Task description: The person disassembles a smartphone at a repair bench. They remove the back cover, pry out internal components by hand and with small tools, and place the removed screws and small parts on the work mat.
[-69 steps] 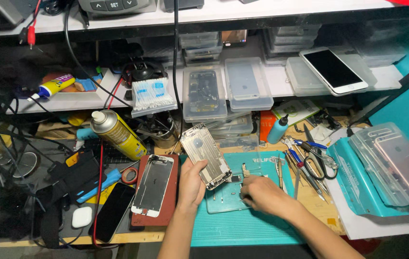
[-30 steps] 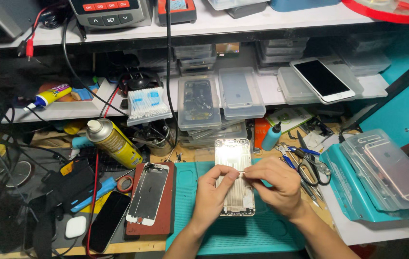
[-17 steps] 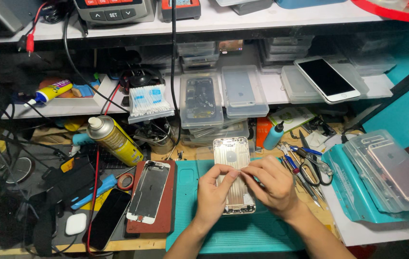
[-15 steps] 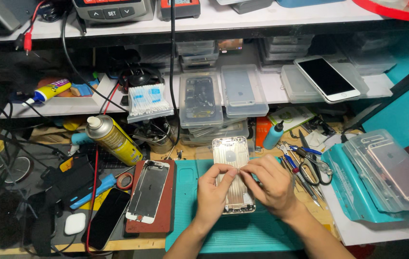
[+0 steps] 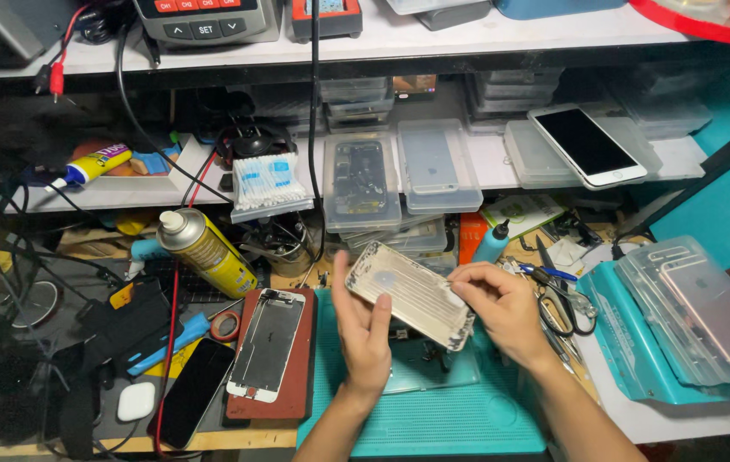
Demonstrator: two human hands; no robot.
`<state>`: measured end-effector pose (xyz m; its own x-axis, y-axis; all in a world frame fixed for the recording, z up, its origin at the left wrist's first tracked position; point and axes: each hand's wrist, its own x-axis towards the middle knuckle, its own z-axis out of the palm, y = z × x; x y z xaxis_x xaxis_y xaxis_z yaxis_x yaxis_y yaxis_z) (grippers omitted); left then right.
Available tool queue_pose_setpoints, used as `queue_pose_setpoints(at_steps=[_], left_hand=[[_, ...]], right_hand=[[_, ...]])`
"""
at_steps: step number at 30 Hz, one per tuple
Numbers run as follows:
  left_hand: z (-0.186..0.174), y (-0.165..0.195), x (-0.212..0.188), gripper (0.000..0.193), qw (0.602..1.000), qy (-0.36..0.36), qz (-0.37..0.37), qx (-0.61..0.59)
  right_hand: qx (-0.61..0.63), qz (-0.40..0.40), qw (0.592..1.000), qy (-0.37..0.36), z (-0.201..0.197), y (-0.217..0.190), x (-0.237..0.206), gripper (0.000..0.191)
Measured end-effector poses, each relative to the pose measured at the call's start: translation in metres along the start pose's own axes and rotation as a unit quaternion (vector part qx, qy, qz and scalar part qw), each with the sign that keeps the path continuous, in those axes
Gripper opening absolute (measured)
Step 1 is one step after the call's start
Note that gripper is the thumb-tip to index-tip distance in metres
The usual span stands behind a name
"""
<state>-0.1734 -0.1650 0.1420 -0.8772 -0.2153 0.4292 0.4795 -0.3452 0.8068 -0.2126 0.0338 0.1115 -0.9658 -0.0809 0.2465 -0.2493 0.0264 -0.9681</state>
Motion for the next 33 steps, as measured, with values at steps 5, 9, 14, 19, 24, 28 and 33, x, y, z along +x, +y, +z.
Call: queue_pose_setpoints(at_steps=[5, 9, 14, 19, 24, 28, 33], left_hand=[[-0.010, 0.028, 0.023, 0.042, 0.856, -0.141, 0.228, 0.442], [-0.003, 0.018, 0.030, 0.029, 0.825, -0.315, 0.084, 0.463], [-0.003, 0.004, 0.023, 0.019, 0.871, -0.288, -0.010, 0.397], [-0.009, -0.002, 0.020, 0.019, 0.875, -0.258, -0.024, 0.409], [-0.008, -0.001, 0.026, 0.019, 0.874, -0.263, -0.032, 0.407], [-0.007, 0.003, 0.025, 0.021, 0.873, -0.260, -0.055, 0.409], [-0.005, 0.009, 0.024, 0.022, 0.869, -0.261, -0.040, 0.419]], right_hand=[[-0.037, -0.031, 0.995, -0.086, -0.027, -0.018, 0.008, 0.009], [-0.129, 0.022, 0.985, -0.115, -0.022, -0.027, 0.003, 0.010], [-0.169, -0.096, 0.981, 0.001, -0.023, -0.037, -0.003, 0.011], [-0.242, -0.185, 0.952, 0.018, -0.033, -0.049, -0.001, 0.010], [-0.295, -0.231, 0.927, -0.025, -0.025, -0.057, 0.003, 0.011], [-0.343, -0.239, 0.906, -0.067, -0.012, -0.058, 0.006, 0.013], [-0.359, -0.227, 0.902, -0.072, -0.002, -0.058, 0.005, 0.014]])
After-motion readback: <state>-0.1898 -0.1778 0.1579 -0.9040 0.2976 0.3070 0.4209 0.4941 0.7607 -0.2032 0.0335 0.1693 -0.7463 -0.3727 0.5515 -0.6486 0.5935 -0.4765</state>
